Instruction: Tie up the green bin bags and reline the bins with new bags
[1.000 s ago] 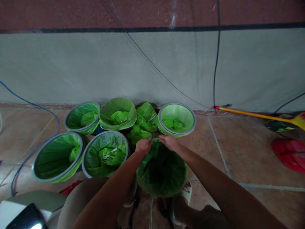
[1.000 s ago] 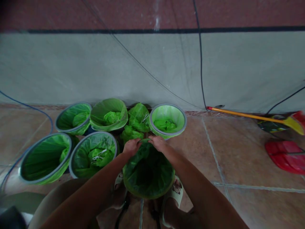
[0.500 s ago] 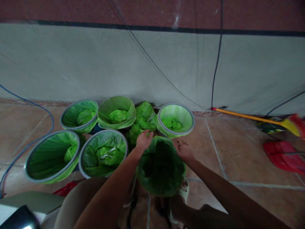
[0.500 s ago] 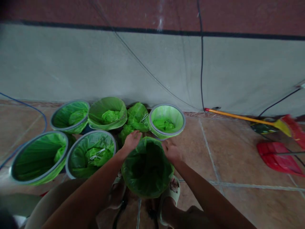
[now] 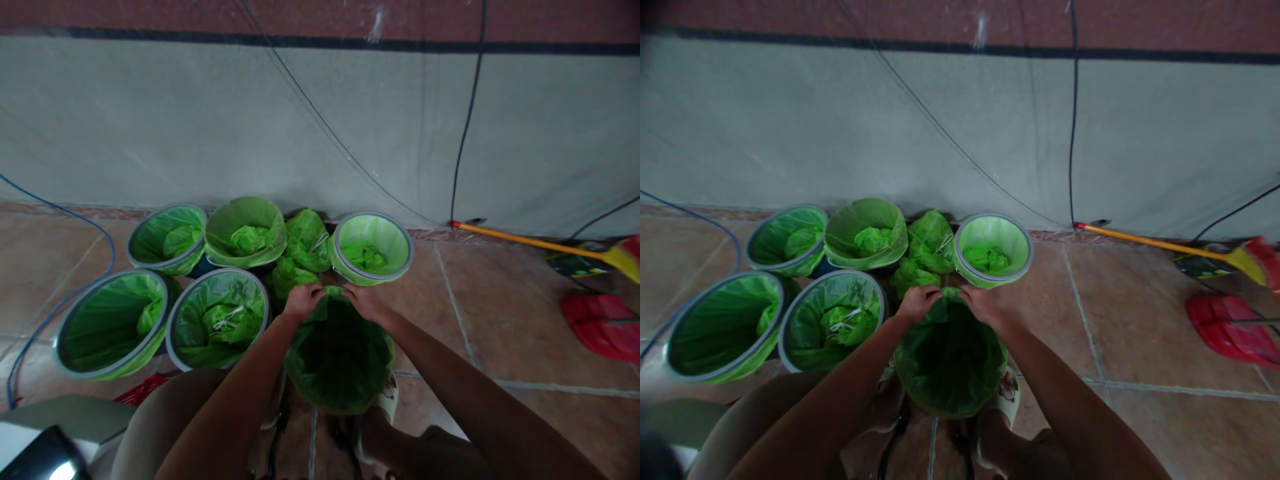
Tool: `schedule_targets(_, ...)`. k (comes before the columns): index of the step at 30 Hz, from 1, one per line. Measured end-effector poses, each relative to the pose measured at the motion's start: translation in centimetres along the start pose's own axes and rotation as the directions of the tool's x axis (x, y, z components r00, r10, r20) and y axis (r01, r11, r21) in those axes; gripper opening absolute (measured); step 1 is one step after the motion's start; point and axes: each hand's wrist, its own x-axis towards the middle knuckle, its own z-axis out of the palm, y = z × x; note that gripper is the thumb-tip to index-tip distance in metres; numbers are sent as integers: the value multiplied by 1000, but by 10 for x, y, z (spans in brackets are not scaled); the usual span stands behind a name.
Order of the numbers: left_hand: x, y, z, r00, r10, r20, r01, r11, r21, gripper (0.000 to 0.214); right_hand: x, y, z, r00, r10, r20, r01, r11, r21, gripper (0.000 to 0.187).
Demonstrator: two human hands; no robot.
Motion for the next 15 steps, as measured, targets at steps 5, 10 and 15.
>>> schedule_targets(5, -3, -8, 4, 999, 50, 11, -50, 997, 50, 31, -12, 8, 0, 1000, -12, 8, 13, 997, -81, 34)
schedule_targets(10, -8, -10, 3, 997, -32, 76, 19, 986, 163, 36, -14, 8, 1, 983, 179, 30, -171, 970, -171, 36)
schedule_targets(15, -10, 0, -10, 992, -118, 45, 105, 969, 224, 65, -22, 9, 10, 956, 291, -30, -291, 939, -182, 37)
